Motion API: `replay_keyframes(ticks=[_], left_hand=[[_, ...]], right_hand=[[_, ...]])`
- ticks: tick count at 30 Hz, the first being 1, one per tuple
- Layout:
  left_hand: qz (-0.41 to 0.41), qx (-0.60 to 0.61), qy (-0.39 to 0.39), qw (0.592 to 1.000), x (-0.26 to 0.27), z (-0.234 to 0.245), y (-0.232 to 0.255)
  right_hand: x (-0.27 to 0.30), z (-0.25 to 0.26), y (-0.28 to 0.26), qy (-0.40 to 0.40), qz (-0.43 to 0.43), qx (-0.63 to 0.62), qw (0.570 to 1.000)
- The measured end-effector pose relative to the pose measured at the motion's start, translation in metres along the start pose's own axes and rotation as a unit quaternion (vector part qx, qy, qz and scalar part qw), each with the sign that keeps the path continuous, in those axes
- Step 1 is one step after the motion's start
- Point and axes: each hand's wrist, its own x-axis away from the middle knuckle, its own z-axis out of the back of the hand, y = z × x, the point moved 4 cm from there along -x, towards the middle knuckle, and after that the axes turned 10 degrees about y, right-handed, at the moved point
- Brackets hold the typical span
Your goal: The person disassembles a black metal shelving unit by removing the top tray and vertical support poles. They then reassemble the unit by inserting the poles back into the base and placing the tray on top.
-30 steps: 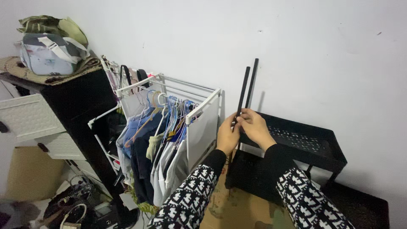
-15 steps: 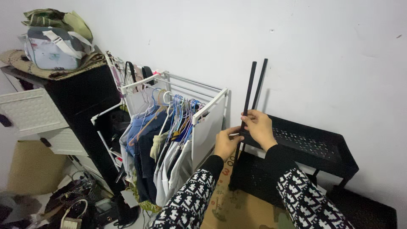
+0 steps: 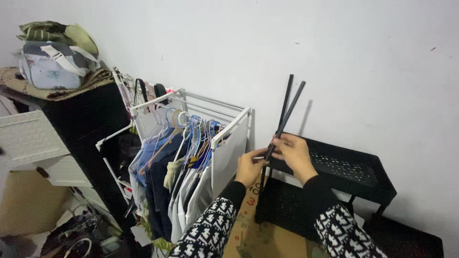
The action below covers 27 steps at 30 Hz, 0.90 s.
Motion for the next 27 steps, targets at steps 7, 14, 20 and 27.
replay_keyframes(ticks=[7, 14, 20, 27], left_hand=[[0.000, -0.036, 0.000, 0.999, -0.003, 0.001, -0.004], [0.002, -0.041, -0.002, 0.999, -0.002, 0.000, 0.000], [-0.064, -0.174, 0.081, 0.979, 0.015, 0.000, 0.045], [-0.207, -0.146, 0.122, 0.960, 0.043, -0.059, 0.094]], right_hand=[[0.007, 0.014, 0.017, 0.020, -0.021, -0.008, 1.000], [0.010, 0.023, 0.011, 0.014, -0.011, -0.006, 1.000], [0.028, 0.035, -0.005, 0.030, -0.028, 0.026, 0.999], [0.045, 0.092, 0.006, 0.080, -0.018, 0.012, 0.997]])
